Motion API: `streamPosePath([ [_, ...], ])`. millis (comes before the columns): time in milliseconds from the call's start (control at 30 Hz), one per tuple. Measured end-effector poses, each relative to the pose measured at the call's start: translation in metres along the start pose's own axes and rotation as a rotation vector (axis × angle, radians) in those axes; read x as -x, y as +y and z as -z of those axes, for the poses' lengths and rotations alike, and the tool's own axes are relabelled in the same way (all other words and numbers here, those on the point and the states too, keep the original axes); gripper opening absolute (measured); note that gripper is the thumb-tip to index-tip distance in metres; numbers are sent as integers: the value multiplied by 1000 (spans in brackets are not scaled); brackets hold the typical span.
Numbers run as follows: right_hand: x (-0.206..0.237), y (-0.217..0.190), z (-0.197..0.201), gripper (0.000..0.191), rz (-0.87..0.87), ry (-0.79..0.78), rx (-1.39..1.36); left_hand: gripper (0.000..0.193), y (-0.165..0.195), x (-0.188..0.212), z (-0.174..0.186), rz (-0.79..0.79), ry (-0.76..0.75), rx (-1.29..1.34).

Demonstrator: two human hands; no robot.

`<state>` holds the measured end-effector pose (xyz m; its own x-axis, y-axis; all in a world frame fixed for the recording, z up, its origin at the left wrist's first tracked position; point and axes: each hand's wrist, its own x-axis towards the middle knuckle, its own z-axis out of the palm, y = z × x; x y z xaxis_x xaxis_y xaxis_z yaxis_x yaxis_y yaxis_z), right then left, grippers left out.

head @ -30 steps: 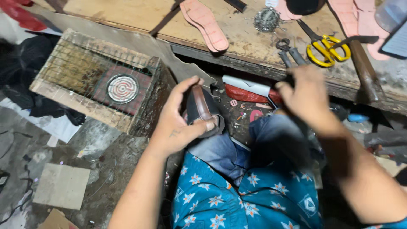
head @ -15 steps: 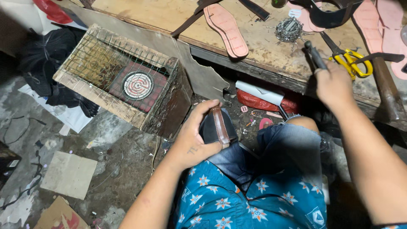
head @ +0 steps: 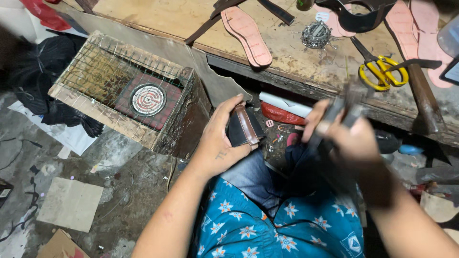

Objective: The person sits on the floor holding a shoe with a black fabric upper and pink insole across their lap. They use pincers to grip and pull the upper's edge over the sole, hammer the edge to set it, press and smooth the insole by hand, and finally place the finished shoe on a small wire-topped stand.

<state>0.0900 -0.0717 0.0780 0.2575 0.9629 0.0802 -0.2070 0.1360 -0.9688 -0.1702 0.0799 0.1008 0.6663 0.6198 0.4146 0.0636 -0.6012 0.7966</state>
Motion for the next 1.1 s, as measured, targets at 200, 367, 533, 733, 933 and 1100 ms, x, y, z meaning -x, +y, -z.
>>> streamPosePath([
  [200, 57, 17, -51, 52, -616, -163, 49, 87, 2, 1, -8, -20, -53, -41],
  [367, 73, 1, -65, 46, -867, -276, 299, 83, 10, 11, -21, -43, -91, -31],
  [533, 73, -22, -66, 48, -933, -342, 459, 83, 15, 18, -29, -90, -139, -49],
  [733, 78, -52, -68, 39, -761, -471, 481, 83, 24, 26, -40, -149, -156, -92],
  [933, 85, -53, -64, 52, -990, -419, 691, 80, 26, 36, -52, -169, -148, -115],
  [1100, 92, -52, -62, 44, -1064, -308, 610, 82, 33, 45, -67, -208, -155, -215],
])
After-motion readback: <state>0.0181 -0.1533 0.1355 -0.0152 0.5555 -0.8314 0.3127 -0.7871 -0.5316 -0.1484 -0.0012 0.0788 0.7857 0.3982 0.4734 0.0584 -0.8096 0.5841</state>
